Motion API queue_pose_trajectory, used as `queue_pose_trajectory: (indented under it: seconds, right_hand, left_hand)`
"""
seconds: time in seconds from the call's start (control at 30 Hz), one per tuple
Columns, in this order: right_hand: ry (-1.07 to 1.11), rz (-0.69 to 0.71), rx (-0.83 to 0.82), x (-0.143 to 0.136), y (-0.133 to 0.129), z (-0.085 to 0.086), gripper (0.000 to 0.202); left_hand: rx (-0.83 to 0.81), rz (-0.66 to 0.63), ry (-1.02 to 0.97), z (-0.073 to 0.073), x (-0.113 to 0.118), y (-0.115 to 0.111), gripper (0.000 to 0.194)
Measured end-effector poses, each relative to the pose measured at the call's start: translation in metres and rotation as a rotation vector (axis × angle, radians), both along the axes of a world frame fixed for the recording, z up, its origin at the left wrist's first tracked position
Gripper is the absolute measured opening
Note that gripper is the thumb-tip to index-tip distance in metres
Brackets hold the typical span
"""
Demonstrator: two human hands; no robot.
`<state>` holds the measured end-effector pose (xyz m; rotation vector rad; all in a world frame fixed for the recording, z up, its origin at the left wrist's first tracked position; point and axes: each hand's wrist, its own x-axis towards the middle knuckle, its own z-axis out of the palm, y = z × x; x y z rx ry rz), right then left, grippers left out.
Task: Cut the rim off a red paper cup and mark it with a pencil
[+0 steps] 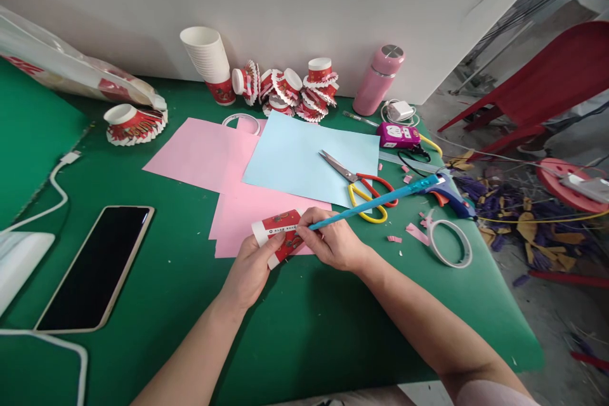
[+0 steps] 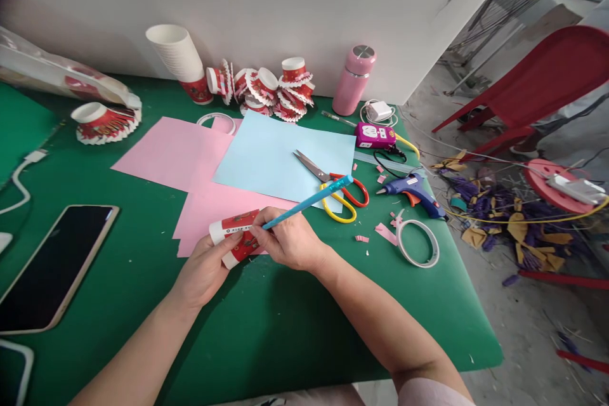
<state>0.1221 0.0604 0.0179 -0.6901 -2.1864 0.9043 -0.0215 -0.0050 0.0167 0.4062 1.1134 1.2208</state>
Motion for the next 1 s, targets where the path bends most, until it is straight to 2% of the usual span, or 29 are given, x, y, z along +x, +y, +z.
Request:
queue_pose_trajectory:
  seconds: [0.53,1.0]
  right_hand:
    - [-0.002,-0.026,-0.034,-0.001,0.0011,-0.0037,0.008]
    - [0.028,-0.066,0.018,-0.0021,0.0002,-0.0064,0.009]
  left_hand:
    - [0.014,-0.018,0.018,-0.0027,-0.0006,-0.0021,0.03]
    - [0.044,-0.034,0.024,-0.0041,0.0003,-0.0029,0.029]
